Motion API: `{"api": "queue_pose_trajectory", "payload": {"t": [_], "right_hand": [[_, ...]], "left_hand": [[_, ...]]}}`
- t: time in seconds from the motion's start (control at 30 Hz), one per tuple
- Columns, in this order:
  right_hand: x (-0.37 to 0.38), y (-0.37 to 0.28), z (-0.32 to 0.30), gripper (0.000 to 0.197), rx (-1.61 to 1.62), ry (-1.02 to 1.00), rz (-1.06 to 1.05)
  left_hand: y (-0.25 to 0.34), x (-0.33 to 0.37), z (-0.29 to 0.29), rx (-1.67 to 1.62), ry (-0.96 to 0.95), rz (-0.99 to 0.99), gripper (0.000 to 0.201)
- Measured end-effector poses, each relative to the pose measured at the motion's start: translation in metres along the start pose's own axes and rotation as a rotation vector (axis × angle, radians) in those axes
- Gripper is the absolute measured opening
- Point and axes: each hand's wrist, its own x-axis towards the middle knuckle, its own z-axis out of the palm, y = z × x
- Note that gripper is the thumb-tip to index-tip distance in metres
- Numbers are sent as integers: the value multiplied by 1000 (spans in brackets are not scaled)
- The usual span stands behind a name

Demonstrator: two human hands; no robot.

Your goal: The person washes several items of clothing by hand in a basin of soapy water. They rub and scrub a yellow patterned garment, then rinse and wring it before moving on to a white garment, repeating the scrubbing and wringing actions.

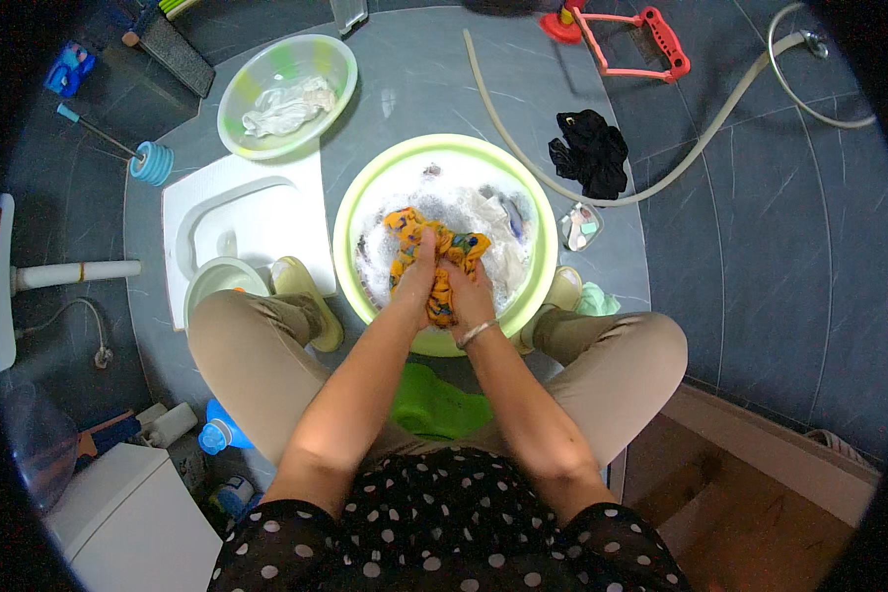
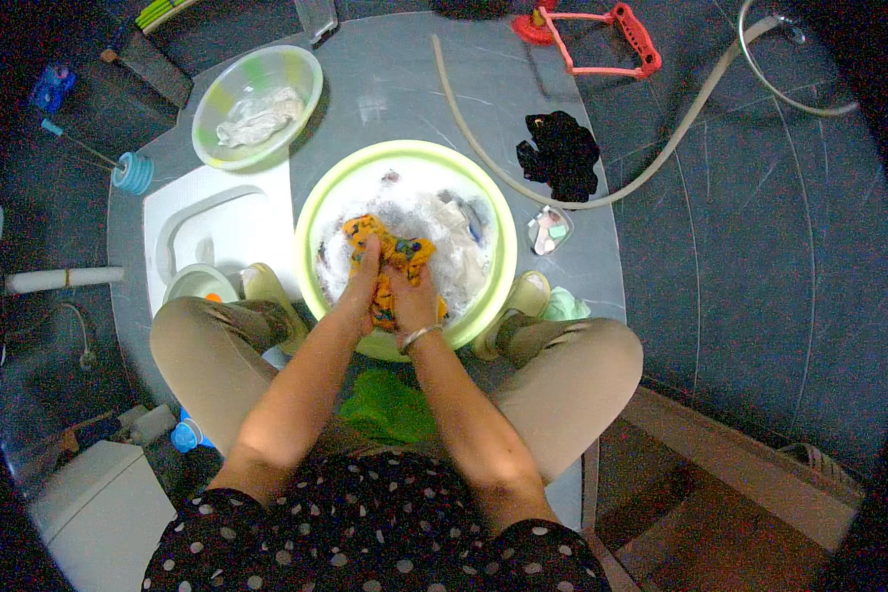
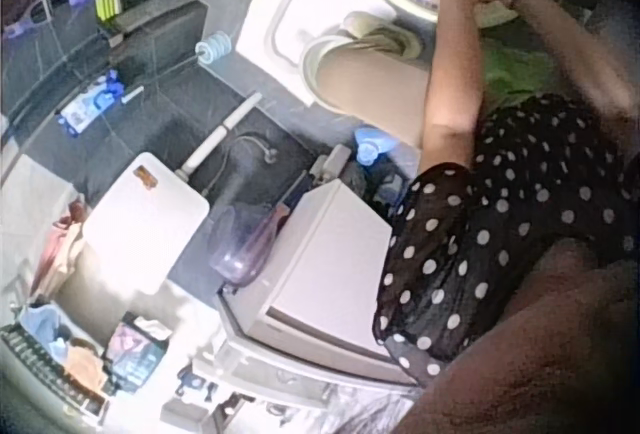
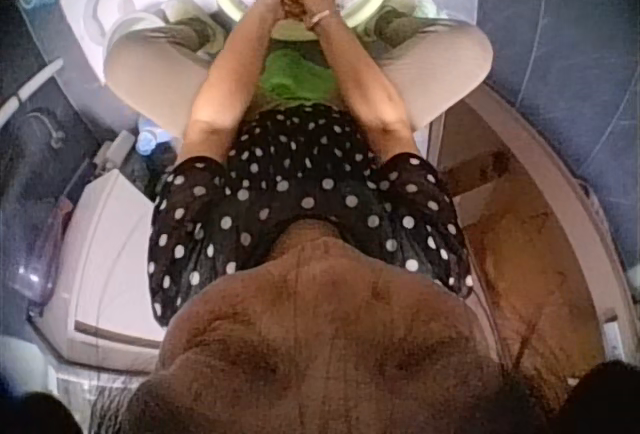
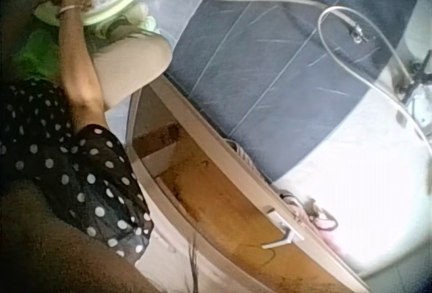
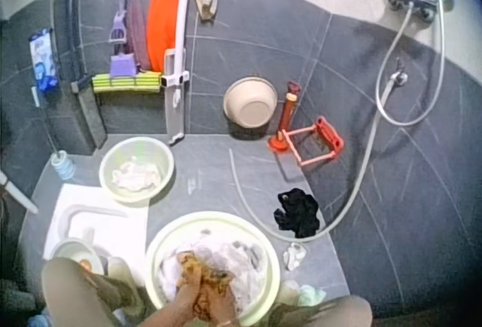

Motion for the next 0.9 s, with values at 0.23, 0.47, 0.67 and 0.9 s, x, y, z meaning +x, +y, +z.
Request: {"api": "queue_pose_trajectory", "payload": {"t": [0.23, 0.47, 0.67, 0.9], "right_hand": [[-49, -20, 17, 37, -281, -137, -82], [-34, -10, 23, 37, -456, -55, -379], [54, -12, -20, 36, -324, -11, -303], [69, -22, -47, 38, 222, -418, 308]], "left_hand": [[15, 18, -35, -128, -186, -118, 57], [-17, 45, -51, -276, -61, 15, 35], [-2, 0, 1, -227, 37, 131, 26], [-18, -6, 24, 186, 87, 233, 25]]}}
